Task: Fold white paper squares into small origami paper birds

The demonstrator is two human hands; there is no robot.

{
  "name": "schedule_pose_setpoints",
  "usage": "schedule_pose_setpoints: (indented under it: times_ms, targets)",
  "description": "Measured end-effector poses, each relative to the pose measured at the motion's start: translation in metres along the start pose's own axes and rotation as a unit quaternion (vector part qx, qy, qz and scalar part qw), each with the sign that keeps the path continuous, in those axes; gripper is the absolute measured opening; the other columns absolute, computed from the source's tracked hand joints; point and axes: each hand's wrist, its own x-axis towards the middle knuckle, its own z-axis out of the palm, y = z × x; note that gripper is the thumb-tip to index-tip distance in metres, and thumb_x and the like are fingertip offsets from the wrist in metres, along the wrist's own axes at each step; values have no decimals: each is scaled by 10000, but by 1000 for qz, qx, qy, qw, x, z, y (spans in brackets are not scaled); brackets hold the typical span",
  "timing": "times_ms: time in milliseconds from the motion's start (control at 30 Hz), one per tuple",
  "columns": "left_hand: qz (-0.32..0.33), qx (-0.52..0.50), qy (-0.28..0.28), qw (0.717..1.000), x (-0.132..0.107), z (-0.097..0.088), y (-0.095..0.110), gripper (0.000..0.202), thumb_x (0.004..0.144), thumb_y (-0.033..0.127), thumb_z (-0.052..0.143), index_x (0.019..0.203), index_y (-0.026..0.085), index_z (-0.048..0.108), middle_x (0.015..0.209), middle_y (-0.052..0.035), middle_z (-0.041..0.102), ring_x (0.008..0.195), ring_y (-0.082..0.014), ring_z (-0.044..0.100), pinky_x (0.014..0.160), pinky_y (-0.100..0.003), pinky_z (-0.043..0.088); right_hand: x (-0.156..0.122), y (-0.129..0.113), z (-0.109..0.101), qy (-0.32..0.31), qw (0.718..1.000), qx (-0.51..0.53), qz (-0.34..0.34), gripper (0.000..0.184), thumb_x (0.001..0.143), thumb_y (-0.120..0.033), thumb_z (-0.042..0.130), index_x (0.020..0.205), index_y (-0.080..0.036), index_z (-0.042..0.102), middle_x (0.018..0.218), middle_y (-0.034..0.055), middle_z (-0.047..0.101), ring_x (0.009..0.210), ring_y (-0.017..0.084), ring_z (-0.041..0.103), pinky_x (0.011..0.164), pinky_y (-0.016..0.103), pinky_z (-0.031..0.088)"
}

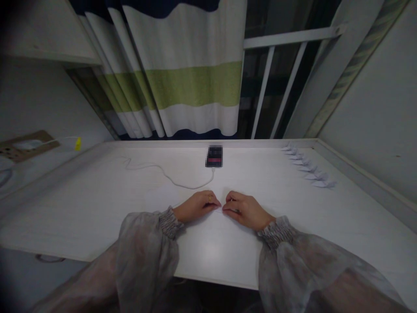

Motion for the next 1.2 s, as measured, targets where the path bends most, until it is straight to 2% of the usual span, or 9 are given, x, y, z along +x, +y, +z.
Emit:
schedule_pose_setpoints:
  times_ms: [100, 267, 367, 600, 733, 1033, 1200]
  targets:
    - [-5, 1, 3, 1000, -1, -2, 1, 169, 781, 206, 477, 850, 150, 620, 793, -47, 578, 743, -120, 507, 697, -225, 396, 3, 0, 4, -6, 999, 35, -25, 210, 813, -304, 475, 841, -188, 648, 848, 61, 558, 782, 144, 541, 697, 255, 448]
    - [-21, -37, -15, 999, -1, -4, -1, 148, 747, 255, 535, 815, 148, 611, 768, -30, 553, 688, -103, 494, 657, -213, 395, 7, 3, 9, -1, 998, 65, -8, 222, 824, -304, 462, 815, -181, 646, 802, 57, 553, 755, 138, 539, 682, 257, 447]
    - [-41, -57, -4, 998, 0, -2, -1, 130, 736, 246, 546, 792, 146, 607, 751, -21, 545, 647, -91, 480, 640, -211, 393, 7, 4, 8, -3, 997, 78, -12, 221, 826, -285, 455, 815, -179, 649, 802, 56, 545, 744, 134, 534, 673, 255, 445]
    - [-41, -47, 12, 998, 1, 3, 0, 175, 710, 296, 579, 777, 135, 595, 763, -30, 532, 696, -108, 460, 670, -229, 382, 1, -1, -4, -66, 995, 51, -60, 230, 809, -206, 440, 882, -160, 653, 875, 86, 540, 753, 141, 518, 668, 262, 440]
    - [-95, -72, 7, 993, 4, 5, -1, 159, 655, 221, 626, 787, 143, 580, 762, -11, 514, 677, -99, 446, 660, -225, 382, -1, -5, -7, -75, 994, 20, -76, 249, 816, -221, 424, 899, -154, 649, 897, 105, 539, 783, 159, 517, 692, 287, 443]
    - [-170, -107, 6, 980, 8, 2, 5, 332, 593, 65, 585, 898, 179, 523, 786, 12, 474, 663, -95, 412, 648, -233, 373, 0, -6, -3, -56, 994, -17, -94, 275, 843, -223, 385, 895, -163, 649, 882, 101, 557, 790, 162, 528, 702, 305, 453]
    - [-202, -125, 9, 971, 6, -2, 3, 408, 581, 51, 571, 962, 184, 509, 780, 15, 447, 647, -88, 405, 619, -223, 362, 1, -7, -5, -51, 994, -22, -93, 272, 844, -212, 389, 854, -150, 654, 876, 103, 562, 798, 162, 535, 721, 305, 450]
